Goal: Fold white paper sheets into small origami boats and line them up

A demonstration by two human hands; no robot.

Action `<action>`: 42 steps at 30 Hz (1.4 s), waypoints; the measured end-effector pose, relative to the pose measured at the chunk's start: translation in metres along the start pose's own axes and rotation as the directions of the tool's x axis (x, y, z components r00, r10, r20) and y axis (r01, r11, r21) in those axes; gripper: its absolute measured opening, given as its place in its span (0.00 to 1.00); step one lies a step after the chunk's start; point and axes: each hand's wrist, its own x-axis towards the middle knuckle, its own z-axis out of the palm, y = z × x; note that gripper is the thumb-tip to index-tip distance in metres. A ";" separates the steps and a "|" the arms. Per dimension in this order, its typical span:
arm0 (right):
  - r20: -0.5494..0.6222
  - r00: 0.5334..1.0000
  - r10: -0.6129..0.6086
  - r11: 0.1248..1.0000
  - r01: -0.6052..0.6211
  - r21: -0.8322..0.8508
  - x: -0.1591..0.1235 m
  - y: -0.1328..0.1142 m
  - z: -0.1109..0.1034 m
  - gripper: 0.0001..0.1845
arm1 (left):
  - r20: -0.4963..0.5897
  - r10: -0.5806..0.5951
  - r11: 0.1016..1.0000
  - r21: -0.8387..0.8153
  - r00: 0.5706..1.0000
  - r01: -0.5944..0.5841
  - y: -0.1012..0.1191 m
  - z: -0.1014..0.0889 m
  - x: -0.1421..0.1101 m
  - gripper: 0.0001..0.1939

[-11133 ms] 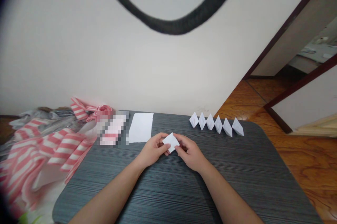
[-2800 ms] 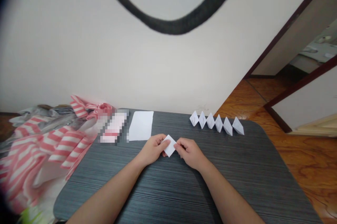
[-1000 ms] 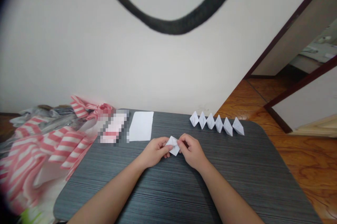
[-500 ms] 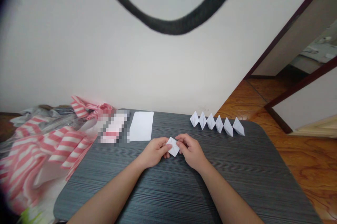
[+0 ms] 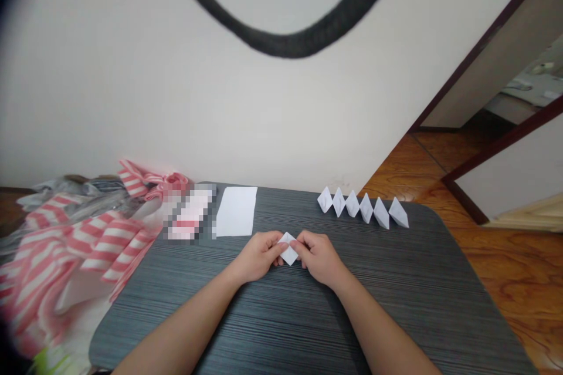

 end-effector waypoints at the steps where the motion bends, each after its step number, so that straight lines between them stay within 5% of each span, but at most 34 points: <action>1: 0.004 1.000 0.006 1.000 -0.006 0.011 0.000 0.000 0.000 0.15 | -0.007 -0.002 1.000 -0.001 1.000 0.002 -0.001 0.001 0.000 0.16; 31: 0.078 0.997 0.024 0.997 -0.030 0.072 0.000 0.003 0.003 0.16 | 0.027 -0.034 0.999 -0.012 0.999 0.034 0.001 -0.001 0.000 0.20; 42: -0.010 0.999 -0.033 0.997 0.032 -0.071 0.000 -0.002 -0.002 0.17 | 0.013 -0.027 0.999 -0.020 1.000 0.027 -0.003 -0.002 0.001 0.19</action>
